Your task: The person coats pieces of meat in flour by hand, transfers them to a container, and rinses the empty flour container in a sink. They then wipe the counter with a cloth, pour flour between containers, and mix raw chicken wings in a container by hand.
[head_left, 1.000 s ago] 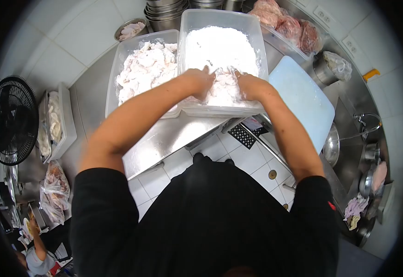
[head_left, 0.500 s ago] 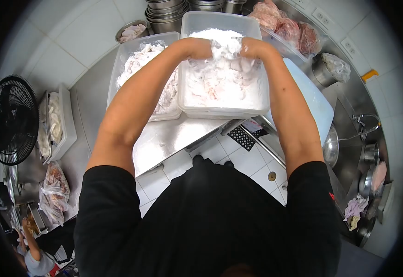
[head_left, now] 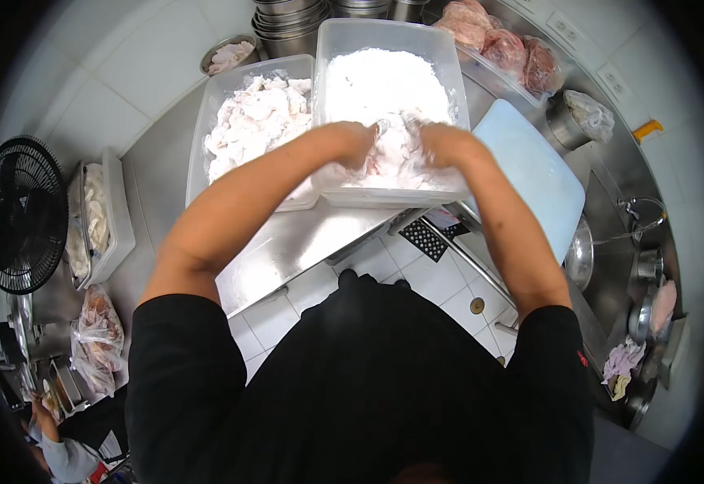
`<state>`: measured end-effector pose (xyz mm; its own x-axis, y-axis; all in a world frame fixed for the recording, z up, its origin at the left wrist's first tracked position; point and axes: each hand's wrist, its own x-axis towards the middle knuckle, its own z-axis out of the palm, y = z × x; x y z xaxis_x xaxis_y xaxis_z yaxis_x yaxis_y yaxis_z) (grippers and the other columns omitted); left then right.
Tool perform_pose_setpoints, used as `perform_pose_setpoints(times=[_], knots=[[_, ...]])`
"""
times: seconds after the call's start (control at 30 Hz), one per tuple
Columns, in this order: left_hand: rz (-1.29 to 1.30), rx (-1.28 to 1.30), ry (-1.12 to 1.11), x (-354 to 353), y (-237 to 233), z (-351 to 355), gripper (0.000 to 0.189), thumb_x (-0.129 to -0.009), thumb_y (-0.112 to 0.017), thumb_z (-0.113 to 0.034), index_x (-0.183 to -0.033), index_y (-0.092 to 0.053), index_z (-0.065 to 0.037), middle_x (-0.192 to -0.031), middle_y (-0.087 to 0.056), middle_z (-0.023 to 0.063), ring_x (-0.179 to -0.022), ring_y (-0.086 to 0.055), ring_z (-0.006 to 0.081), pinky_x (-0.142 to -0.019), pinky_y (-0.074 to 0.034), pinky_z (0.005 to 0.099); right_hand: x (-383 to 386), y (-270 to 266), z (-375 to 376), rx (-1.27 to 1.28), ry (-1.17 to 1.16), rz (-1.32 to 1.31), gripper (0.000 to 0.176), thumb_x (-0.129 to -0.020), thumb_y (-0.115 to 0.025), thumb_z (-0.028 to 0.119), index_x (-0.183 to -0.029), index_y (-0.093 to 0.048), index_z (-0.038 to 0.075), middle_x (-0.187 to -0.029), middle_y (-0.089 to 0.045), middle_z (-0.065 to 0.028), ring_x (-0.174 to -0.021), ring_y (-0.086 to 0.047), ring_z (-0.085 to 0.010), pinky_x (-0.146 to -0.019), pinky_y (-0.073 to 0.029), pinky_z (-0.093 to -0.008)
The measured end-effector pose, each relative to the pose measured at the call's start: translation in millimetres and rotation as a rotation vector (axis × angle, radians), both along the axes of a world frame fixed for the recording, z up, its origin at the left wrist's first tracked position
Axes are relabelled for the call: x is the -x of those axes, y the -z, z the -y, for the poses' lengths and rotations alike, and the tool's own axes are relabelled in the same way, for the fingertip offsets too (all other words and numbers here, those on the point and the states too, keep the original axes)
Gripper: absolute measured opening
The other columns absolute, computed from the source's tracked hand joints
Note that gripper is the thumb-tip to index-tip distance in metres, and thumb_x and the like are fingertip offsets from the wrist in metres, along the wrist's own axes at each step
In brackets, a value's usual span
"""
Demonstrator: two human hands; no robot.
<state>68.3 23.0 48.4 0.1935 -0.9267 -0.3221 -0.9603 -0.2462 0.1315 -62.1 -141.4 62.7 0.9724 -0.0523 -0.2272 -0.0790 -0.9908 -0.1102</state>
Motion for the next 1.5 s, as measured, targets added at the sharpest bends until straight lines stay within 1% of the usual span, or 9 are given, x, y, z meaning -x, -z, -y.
perform_pose_setpoints(times=[0.07,0.3,0.5,0.6,0.87,1.0,1.13,1.3,1.5], knots=[[-0.052,0.055,-0.124,10.4,-0.9,4.8,0.061,-0.075,-0.054,-0.01,-0.131,-0.036,0.01,-0.103,-0.061,0.0281,-0.097,-0.06,0.0383,-0.087,-0.047,0.0419,-2.9,14.5,-16.1,0.115,0.097,0.003,0.078,-0.069,-0.07,0.014,-0.134,-0.033,-0.007,-0.102,-0.062,-0.0264,-0.1,-0.06,-0.0342,-0.084,-0.05,-0.0396],[-0.317,0.35,-0.096,-60.1,3.3,40.6,0.032,-0.083,-0.054,-0.018,-0.11,-0.061,-0.003,-0.106,-0.063,0.0217,-0.098,-0.06,0.0357,-0.088,-0.046,0.038,-20.0,-52.2,15.1,-0.256,0.341,0.13,0.026,-0.071,-0.062,0.008,-0.089,-0.062,-0.01,-0.075,-0.062,-0.0273,-0.075,-0.065,-0.0367,-0.07,-0.053,-0.0407],[-0.282,0.503,-0.095,-73.7,-15.5,55.6,0.032,-0.077,-0.053,-0.014,-0.102,-0.063,0.003,-0.097,-0.064,0.025,-0.089,-0.062,0.036,-0.081,-0.048,0.0408,-40.2,-42.2,45.3,-0.204,0.231,0.104,0.024,-0.07,-0.062,0.014,-0.077,-0.063,-0.009,-0.078,-0.063,-0.0276,-0.071,-0.064,-0.0364,-0.068,-0.051,-0.0417],[-0.142,0.329,-0.189,-71.1,-15.1,62.1,0.034,-0.074,-0.054,-0.015,-0.1,-0.064,0.004,-0.096,-0.065,0.0244,-0.087,-0.063,0.0352,-0.079,-0.048,0.0408,-70.3,44.9,77.3,-0.223,-0.068,0.241,0.024,-0.068,-0.062,0.013,-0.08,-0.064,-0.008,-0.085,-0.063,-0.0268,-0.078,-0.063,-0.0367,-0.07,-0.05,-0.041],[-0.155,0.119,-0.204,-58.3,-19.5,53.0,0.041,-0.07,-0.061,-0.021,-0.097,-0.064,0.009,-0.094,-0.064,0.0263,-0.088,-0.064,0.0333,-0.08,-0.049,0.0387,-51.4,-12.0,41.1,-0.117,0.312,0.217,0.022,-0.07,-0.062,0.009,-0.087,-0.064,-0.006,-0.091,-0.062,-0.0284,-0.088,-0.062,-0.0383,-0.076,-0.049,-0.0416],[-0.177,0.116,-0.082,-67.8,-8.4,49.7,0.043,-0.072,-0.062,-0.026,-0.101,-0.064,0.007,-0.1,-0.064,0.025,-0.092,-0.063,0.0341,-0.082,-0.048,0.0391,-26.3,-13.2,19.3,-0.09,0.049,-0.119,0.042,-0.071,-0.067,0.014,-0.105,-0.058,-0.009,-0.101,-0.061,-0.0287,-0.095,-0.06,-0.0381,-0.085,-0.047,-0.0405],[-0.107,0.141,-0.054,-39.6,-5.0,48.7,0.044,-0.074,-0.064,-0.028,-0.101,-0.063,0.006,-0.104,-0.063,0.0249,-0.096,-0.061,0.0351,-0.087,-0.047,0.0392,-41.6,60.2,13.1,0.042,0.213,0.351,0.026,-0.071,-0.064,0.016,-0.083,-0.064,-0.007,-0.091,-0.064,-0.0259,-0.086,-0.064,-0.0342,-0.077,-0.051,-0.0395],[-0.165,0.016,-0.198,-43.2,-49.5,27.8,0.041,-0.075,-0.063,-0.024,-0.102,-0.063,0.007,-0.101,-0.064,0.0247,-0.098,-0.061,0.0355,-0.087,-0.048,0.0379,-28.1,-27.0,1.7,-0.178,0.307,0.089,0.021,-0.068,-0.062,0.01,-0.078,-0.063,-0.008,-0.085,-0.061,-0.0302,-0.083,-0.064,-0.0366,-0.073,-0.051,-0.0417],[0.159,-0.114,0.01,13.4,-21.9,-2.7,0.075,-0.068,-0.065,-0.019,-0.136,-0.038,-0.003,-0.139,-0.033,0.0303,-0.107,-0.057,0.0366,-0.091,-0.046,0.0368,10.3,14.6,-14.3,0.048,0.084,0.01,0.061,-0.071,-0.059,0.005,-0.129,-0.041,-0.004,-0.126,-0.041,-0.037,-0.096,-0.059,-0.0423,-0.087,-0.048,-0.0394]])
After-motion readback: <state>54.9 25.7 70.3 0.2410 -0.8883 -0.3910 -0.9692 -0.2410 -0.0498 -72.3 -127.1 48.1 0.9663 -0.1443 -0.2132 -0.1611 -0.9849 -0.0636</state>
